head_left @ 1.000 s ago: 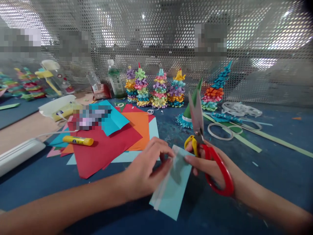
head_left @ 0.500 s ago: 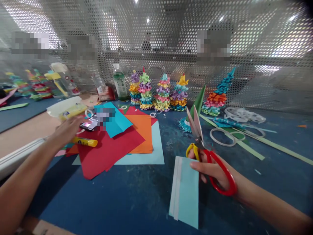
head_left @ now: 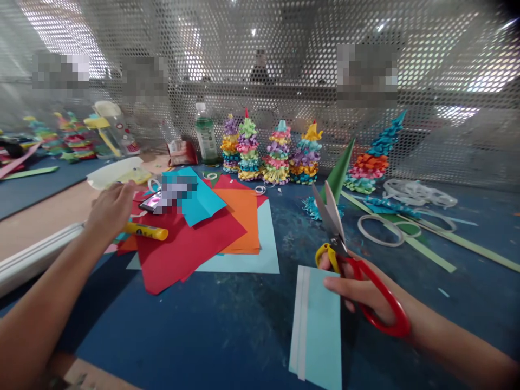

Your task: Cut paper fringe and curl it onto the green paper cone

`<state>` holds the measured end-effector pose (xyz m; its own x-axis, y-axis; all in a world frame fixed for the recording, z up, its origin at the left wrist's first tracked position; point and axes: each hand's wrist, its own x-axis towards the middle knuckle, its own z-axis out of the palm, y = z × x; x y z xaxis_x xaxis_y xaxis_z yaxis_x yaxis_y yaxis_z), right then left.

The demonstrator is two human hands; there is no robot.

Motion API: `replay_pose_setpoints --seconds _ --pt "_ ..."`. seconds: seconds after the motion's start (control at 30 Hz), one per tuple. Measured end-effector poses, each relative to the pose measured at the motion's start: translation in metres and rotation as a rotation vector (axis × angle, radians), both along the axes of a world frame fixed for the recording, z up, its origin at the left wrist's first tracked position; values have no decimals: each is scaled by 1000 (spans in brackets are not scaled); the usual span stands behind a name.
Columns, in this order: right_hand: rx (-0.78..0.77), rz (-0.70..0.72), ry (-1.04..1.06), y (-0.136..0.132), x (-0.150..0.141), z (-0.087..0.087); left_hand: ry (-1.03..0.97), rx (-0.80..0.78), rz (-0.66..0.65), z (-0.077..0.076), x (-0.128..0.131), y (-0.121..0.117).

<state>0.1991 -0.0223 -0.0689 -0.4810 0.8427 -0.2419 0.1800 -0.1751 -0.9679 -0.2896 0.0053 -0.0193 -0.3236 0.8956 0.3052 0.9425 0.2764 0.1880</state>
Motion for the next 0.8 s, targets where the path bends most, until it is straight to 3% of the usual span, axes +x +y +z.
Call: replay_pose_setpoints --seconds 0.23,0.4,0.6,0.7,0.8 --pt "-8 -43 41 -1 2 -3 -228 129 -71 -4 8 1" --pt "24 -55 16 -4 -1 0 -218 99 -14 -5 10 3" --pt "46 -20 15 -3 2 -9 -269 33 47 7 13 1" --pt "52 -37 10 -3 2 -10 -367 59 -9 8 39 -3" --pt "51 -98 37 -6 -4 -7 -596 -54 -286 -1 102 -18"
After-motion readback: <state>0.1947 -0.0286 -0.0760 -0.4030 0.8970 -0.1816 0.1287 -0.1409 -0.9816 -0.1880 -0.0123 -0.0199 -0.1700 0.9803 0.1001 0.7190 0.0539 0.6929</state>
